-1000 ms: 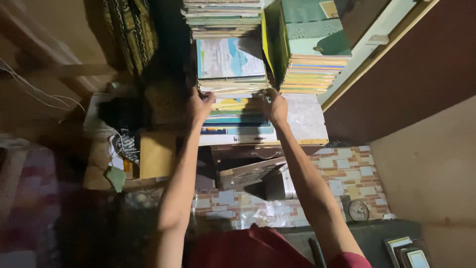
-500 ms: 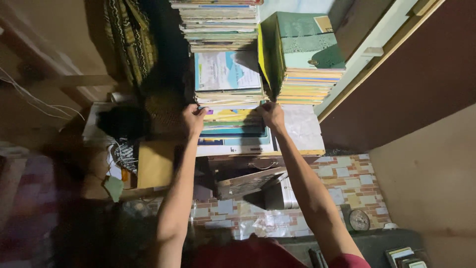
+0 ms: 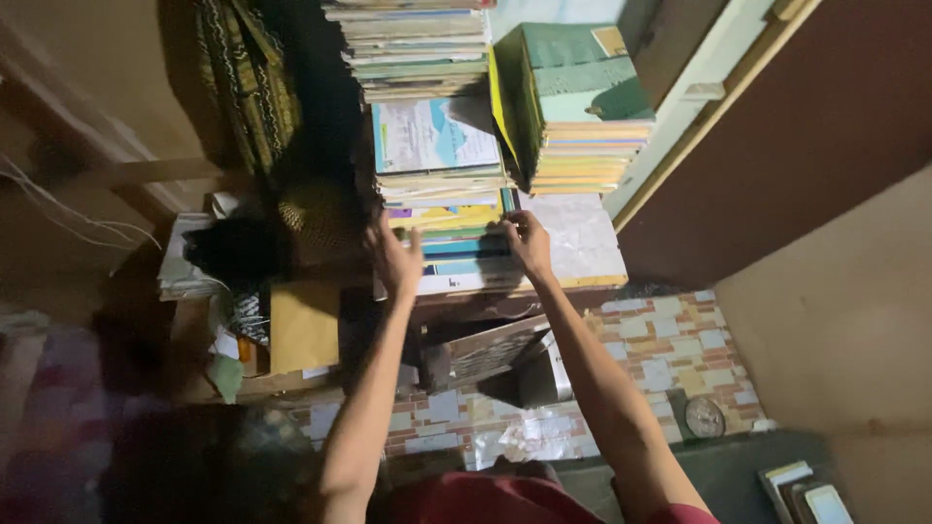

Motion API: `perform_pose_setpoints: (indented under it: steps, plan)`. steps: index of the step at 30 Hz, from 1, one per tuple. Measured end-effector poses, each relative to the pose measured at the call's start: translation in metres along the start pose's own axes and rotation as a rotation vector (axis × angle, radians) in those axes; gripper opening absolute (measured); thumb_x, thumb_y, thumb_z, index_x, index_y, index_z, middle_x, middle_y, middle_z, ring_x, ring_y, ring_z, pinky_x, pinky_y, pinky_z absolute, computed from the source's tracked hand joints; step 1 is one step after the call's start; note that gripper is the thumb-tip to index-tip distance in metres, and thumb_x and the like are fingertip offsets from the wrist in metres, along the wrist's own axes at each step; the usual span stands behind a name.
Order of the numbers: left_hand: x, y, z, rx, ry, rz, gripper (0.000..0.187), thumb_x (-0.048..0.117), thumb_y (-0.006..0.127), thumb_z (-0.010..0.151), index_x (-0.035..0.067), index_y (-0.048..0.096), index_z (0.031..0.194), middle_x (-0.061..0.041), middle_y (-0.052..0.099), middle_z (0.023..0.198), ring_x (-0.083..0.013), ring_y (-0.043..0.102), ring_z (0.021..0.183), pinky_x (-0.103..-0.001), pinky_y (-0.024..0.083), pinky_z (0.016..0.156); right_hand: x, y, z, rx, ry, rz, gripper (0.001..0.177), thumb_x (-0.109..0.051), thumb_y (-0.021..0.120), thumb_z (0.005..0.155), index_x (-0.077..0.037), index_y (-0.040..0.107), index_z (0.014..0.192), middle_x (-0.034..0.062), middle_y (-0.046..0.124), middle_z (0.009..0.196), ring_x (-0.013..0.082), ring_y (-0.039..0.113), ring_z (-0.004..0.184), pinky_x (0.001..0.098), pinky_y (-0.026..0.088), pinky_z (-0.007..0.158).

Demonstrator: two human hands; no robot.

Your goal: Sorting and organizing a large stack of books and notebooks on a mattress on the floor.

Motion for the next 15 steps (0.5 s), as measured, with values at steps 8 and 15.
perform_pose_setpoints:
  steps: [8, 15]
  plan:
    - [0.078, 0.017, -0.144, -0.24, 0.6, -0.071, 0.055, 0.02, 0.078, 0.086, 0.008, 0.058, 0.136, -0.019, 0.048, 0.147, -0.0441, 0.04, 0.14, -0.058, 0.033, 0.115, 0.01, -0.045, -0.111, 0.183, -0.066, 0.072, 0.024, -0.004, 0.063, 0.1, 0.0, 0.064, 0.124, 0.0126, 0.074, 0.112, 0.0183, 0.072, 0.104, 0.0324, 0.058, 0.092]
    - [0.096, 0.049, -0.226, -0.489, 0.786, -0.277, 0.052, 0.01, 0.078, 0.086, 0.006, 0.058, 0.134, -0.02, 0.051, 0.145, -0.0436, 0.04, 0.144, -0.053, 0.036, 0.12, 0.048, -0.083, -0.207, 0.317, 0.114, 0.059, 0.032, -0.01, 0.063, 0.1, -0.004, 0.062, 0.131, 0.0126, 0.071, 0.123, 0.0212, 0.068, 0.115, 0.0361, 0.056, 0.095]
Point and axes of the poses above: each hand's wrist, its own z-axis towards the middle knuckle, its own y-axis out of the palm, x = y × z, the point moved 8 cm from there along z, towards the middle knuckle
